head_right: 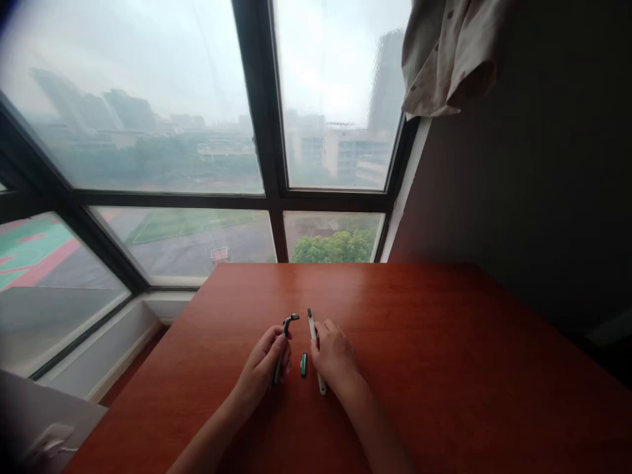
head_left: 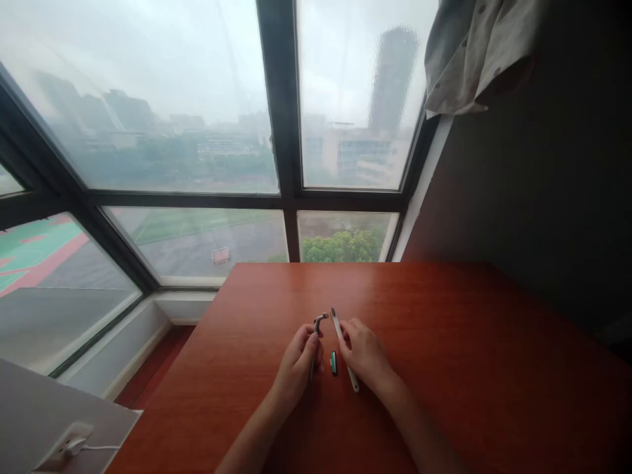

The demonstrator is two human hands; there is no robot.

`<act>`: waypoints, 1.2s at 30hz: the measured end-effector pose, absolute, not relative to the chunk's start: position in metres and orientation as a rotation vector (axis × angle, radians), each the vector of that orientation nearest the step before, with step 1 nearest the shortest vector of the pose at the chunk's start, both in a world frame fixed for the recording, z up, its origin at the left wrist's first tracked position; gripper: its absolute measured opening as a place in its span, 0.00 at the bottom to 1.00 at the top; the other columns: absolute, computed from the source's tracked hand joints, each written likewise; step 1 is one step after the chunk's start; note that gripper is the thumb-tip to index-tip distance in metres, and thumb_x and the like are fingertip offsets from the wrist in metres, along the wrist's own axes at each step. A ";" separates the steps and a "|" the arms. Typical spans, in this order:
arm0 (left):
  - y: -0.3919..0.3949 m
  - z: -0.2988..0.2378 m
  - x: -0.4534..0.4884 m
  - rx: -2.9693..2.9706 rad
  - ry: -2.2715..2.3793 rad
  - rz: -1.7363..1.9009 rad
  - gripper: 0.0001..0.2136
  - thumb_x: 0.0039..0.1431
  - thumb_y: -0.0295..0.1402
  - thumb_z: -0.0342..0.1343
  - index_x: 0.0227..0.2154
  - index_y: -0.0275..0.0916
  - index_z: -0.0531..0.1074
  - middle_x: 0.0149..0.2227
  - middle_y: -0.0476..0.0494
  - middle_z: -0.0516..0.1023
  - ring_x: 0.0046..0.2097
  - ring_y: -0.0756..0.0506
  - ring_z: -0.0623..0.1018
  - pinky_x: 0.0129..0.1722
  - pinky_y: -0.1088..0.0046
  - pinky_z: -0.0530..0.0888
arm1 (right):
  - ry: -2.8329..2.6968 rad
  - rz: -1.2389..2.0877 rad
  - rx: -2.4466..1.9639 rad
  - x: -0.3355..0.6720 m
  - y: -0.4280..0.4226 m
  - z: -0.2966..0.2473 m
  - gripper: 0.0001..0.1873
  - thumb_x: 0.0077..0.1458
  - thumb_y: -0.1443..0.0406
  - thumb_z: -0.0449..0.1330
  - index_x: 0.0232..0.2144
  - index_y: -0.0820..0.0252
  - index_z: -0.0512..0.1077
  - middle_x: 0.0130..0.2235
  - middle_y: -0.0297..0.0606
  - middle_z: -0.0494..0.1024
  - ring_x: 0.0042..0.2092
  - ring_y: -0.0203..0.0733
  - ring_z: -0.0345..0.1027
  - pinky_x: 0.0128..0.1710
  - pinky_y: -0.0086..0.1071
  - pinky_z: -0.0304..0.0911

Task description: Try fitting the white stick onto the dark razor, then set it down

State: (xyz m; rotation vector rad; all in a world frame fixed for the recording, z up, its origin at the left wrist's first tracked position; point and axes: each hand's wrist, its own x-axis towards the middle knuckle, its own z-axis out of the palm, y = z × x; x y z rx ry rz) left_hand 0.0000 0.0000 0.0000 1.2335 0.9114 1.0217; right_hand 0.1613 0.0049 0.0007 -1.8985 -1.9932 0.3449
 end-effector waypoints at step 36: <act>-0.006 0.003 -0.001 0.893 0.660 0.824 0.23 0.58 0.52 0.47 0.25 0.35 0.67 0.19 0.53 0.59 0.19 0.55 0.57 0.20 0.77 0.53 | -1.561 0.831 -0.933 0.167 -0.027 0.021 0.17 0.59 0.57 0.55 0.49 0.56 0.68 0.40 0.38 0.71 0.36 0.37 0.67 0.30 0.27 0.63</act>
